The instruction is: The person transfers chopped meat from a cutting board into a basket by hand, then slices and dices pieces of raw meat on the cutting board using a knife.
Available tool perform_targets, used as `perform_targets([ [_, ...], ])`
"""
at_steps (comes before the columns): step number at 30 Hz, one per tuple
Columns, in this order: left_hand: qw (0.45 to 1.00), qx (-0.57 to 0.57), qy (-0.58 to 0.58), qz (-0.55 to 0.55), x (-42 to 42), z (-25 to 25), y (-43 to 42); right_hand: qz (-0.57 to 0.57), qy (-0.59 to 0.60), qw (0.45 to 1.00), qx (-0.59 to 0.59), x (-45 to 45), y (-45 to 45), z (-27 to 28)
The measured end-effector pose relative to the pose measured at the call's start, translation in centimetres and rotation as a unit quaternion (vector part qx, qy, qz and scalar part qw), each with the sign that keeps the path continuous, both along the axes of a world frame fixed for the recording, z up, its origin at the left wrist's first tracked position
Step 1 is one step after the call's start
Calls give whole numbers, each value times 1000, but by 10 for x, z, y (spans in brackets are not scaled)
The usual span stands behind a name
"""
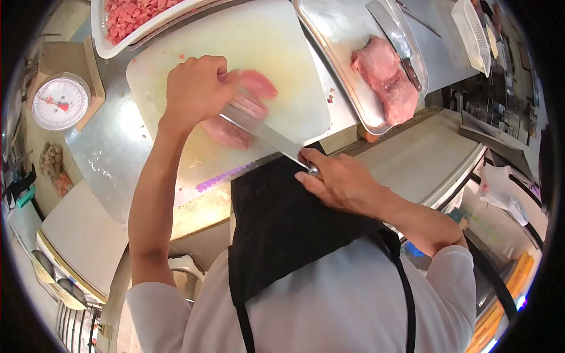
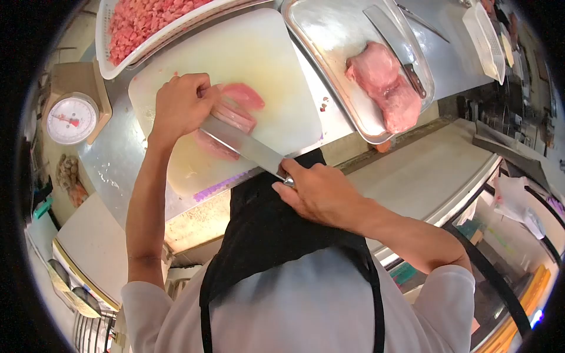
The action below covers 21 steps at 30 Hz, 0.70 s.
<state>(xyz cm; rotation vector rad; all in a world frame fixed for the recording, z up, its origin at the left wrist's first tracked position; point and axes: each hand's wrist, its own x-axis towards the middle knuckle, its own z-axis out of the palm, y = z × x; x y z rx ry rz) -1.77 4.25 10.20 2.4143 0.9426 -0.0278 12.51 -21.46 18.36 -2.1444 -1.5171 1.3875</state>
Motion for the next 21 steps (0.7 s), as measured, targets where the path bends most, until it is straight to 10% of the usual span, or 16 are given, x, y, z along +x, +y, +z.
perform_targets([
  [11,994,66,-51,73,-18,-37,10,39,-52,991,113,-8,12,-96],
  [21,998,60,-17,11,-8,32,2,-7,54,996,74,6,-7,-14],
])
